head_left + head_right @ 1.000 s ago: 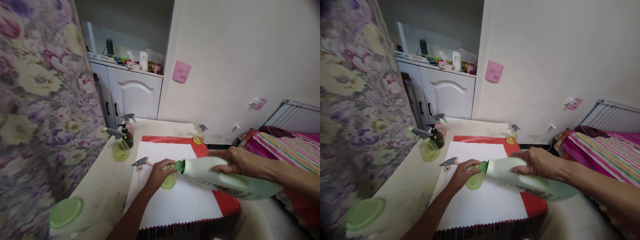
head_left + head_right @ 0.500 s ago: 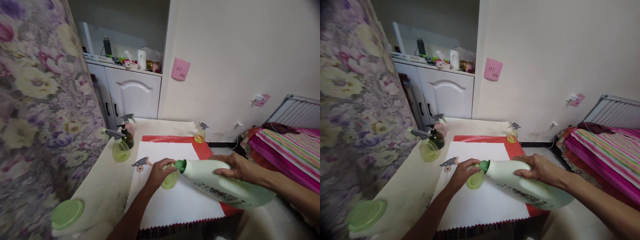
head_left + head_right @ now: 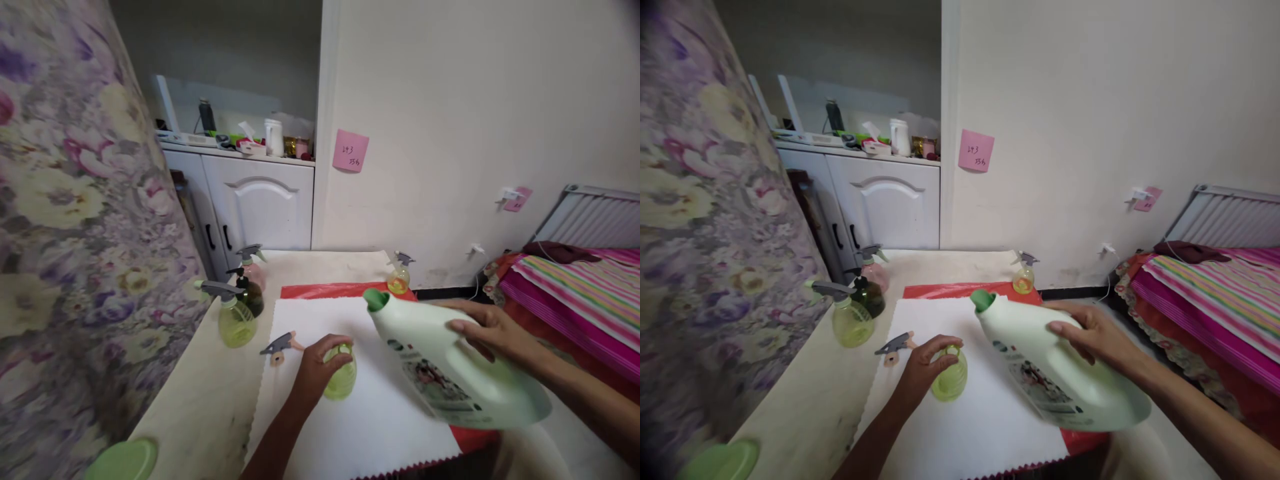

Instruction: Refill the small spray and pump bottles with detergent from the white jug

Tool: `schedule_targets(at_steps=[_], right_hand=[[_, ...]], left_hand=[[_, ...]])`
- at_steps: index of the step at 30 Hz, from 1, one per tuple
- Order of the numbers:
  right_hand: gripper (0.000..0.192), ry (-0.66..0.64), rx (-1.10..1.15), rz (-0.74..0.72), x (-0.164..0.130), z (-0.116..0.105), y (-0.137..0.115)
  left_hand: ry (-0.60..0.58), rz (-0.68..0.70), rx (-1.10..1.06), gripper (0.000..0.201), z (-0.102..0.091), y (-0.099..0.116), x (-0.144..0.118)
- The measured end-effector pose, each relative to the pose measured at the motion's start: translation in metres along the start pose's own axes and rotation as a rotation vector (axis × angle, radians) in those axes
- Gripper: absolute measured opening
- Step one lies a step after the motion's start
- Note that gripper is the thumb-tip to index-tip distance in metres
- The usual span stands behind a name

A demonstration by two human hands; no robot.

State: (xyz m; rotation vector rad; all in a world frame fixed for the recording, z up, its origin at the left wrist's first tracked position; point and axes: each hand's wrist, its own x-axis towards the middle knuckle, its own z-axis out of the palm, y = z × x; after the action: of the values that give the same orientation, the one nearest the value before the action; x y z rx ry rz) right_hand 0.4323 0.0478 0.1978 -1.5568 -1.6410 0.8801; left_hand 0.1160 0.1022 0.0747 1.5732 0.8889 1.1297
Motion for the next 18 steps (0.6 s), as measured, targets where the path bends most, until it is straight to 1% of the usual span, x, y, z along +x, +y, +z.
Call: schedule_targets(at_steps=[3,5,8,13,18], right_hand=[[0.051,0.088,0.163,-0.047,0.014,0.000,0.004],[0.048,0.198,0.270,-0.104,0.026,0.008,0.008],[0.045,0.298,0.413,-0.179,0.049,0.029,0.016],[0.045,0.423,0.480,-0.227,0.090,0.073,0.030],[0.045,0.468,0.512,-0.245,0.121,0.107,0.042]], left_hand=[[0.003,-0.012,0.013,0.021,0.000,-0.002,0.001],[-0.002,-0.019,0.024,0.022,0.000,-0.002,0.002],[-0.010,-0.031,0.041,0.021,0.000,-0.001,0.001],[-0.036,-0.059,0.075,0.022,-0.003,0.003,0.001],[-0.067,-0.064,0.088,0.023,-0.007,0.000,-0.001]])
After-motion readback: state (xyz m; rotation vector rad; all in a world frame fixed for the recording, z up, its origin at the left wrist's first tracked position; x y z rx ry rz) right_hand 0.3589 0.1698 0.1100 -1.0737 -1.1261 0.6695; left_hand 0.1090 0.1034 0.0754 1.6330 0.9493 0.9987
